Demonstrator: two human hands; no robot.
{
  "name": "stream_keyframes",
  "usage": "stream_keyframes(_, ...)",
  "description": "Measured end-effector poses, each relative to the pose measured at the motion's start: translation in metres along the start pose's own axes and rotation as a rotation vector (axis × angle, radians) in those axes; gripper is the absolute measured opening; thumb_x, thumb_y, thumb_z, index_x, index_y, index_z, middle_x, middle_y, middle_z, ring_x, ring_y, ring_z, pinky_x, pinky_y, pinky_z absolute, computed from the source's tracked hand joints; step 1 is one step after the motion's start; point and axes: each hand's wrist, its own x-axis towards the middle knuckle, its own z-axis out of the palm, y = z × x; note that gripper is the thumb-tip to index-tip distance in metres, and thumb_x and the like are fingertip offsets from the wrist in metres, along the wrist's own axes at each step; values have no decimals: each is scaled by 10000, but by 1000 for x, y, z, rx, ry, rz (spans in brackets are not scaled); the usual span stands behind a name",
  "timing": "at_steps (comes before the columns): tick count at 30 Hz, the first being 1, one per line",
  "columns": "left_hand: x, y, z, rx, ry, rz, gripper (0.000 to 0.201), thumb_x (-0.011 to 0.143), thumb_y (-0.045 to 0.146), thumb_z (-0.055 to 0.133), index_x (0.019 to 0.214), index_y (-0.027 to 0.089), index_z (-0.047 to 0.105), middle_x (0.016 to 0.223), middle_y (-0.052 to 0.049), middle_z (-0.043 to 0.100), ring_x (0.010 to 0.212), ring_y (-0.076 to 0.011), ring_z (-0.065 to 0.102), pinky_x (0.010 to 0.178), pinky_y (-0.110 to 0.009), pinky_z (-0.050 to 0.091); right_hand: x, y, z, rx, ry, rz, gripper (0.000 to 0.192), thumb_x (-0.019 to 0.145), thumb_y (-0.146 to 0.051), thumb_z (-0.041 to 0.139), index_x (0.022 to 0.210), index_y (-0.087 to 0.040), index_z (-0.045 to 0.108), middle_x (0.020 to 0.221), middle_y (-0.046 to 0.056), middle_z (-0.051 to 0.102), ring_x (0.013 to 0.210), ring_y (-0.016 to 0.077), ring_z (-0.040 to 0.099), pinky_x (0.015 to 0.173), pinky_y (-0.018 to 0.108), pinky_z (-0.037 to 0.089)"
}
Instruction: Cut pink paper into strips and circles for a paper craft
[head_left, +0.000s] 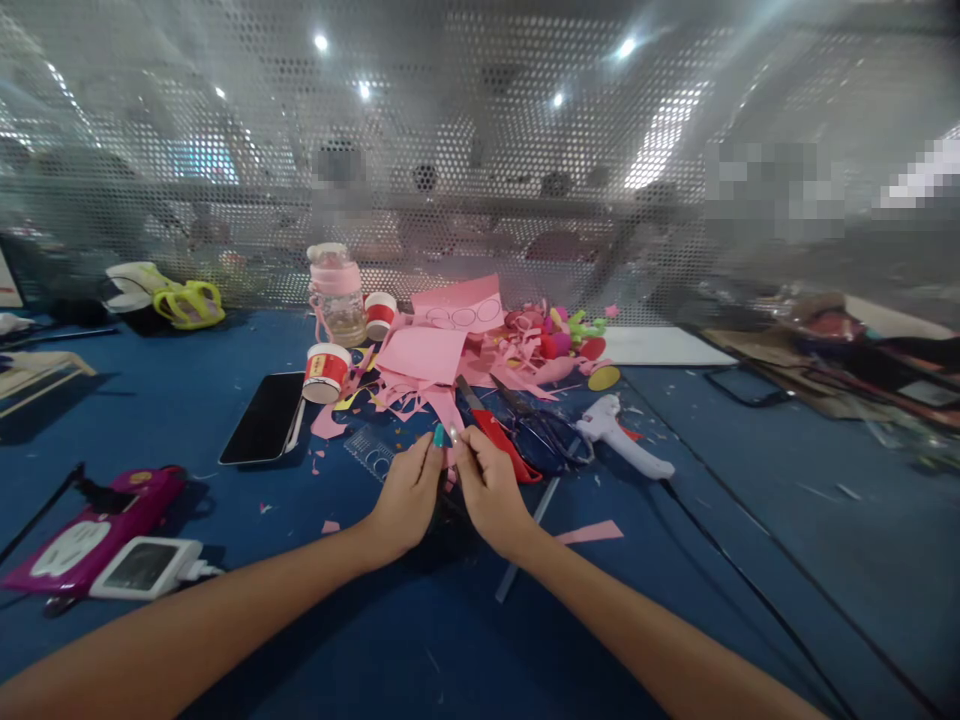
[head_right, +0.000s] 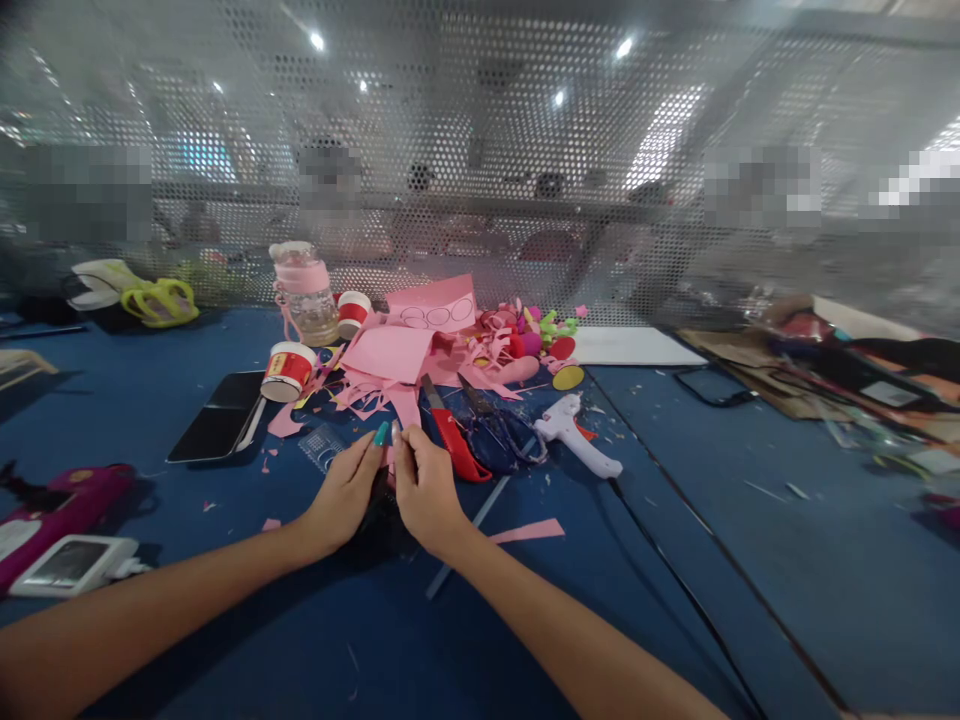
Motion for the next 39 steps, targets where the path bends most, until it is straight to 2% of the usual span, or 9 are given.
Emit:
stream_keyframes(2,0,0,-3,24,14,16,278,926,323,263,745,192,429,587,34,491,531,-121,485,552,-248,379,1,0,-1,-7,18,5,262,870,-304,379,625,-223,332,520,-62,338,462,104,346,457,232,276)
stream_keyframes(4,0,-2,-7,93,-18,77,236,929,322,246,838,191,420,607,31,517,530,-127,515,546,-249,392,1,0,-3,23,11,32,252,863,-316,385,632,-221,355,514,-62,343,460,106,340,455,234,274)
stream_keyframes(7,1,-6,-13,337,-132,289,212,912,330,283,1001,175,396,728,-22,594,590,-162,583,550,-270,415,1,1,-4,103,-26,72,222,842,-313,408,643,-214,391,526,-56,369,479,108,345,455,229,287)
stream_keyframes(9,2,-9,-15,499,-156,410,206,905,305,279,1007,167,393,758,-52,615,605,-186,605,537,-284,423,1,-1,-5,133,-45,76,203,830,-295,420,646,-210,405,535,-52,384,494,108,353,463,227,298)
stream_keyframes(11,3,-11,-15,566,-148,463,178,906,263,250,968,170,389,723,-52,622,587,-189,615,518,-278,429,0,-3,-5,148,-54,75,200,826,-275,419,638,-209,401,530,-52,394,491,105,359,464,225,302)
stream_keyframes(18,1,-9,-12,633,-35,523,147,923,264,238,918,184,362,587,-3,614,440,-156,598,418,-222,384,-5,-9,-3,170,-34,54,202,845,-258,405,649,-212,381,542,-52,391,486,100,358,459,222,307)
stream_keyframes(23,0,-8,-11,760,35,577,167,924,258,205,912,184,354,551,-2,609,415,-177,603,394,-233,372,-6,-8,-2,130,2,16,197,837,-217,400,642,-212,370,550,-54,369,487,95,342,462,220,304)
stream_keyframes(31,-1,-8,-11,799,15,494,183,923,267,208,912,184,371,563,-19,622,458,-192,625,420,-243,402,-5,-7,-1,126,17,29,189,831,-238,396,644,-213,378,559,-49,372,496,106,370,472,226,333)
stream_keyframes(39,1,-8,-12,747,-2,529,176,916,261,230,915,178,385,590,-23,626,481,-182,621,449,-247,429,-5,-6,-4,115,0,7,195,845,-240,401,653,-212,383,550,-48,388,498,101,379,474,225,341)
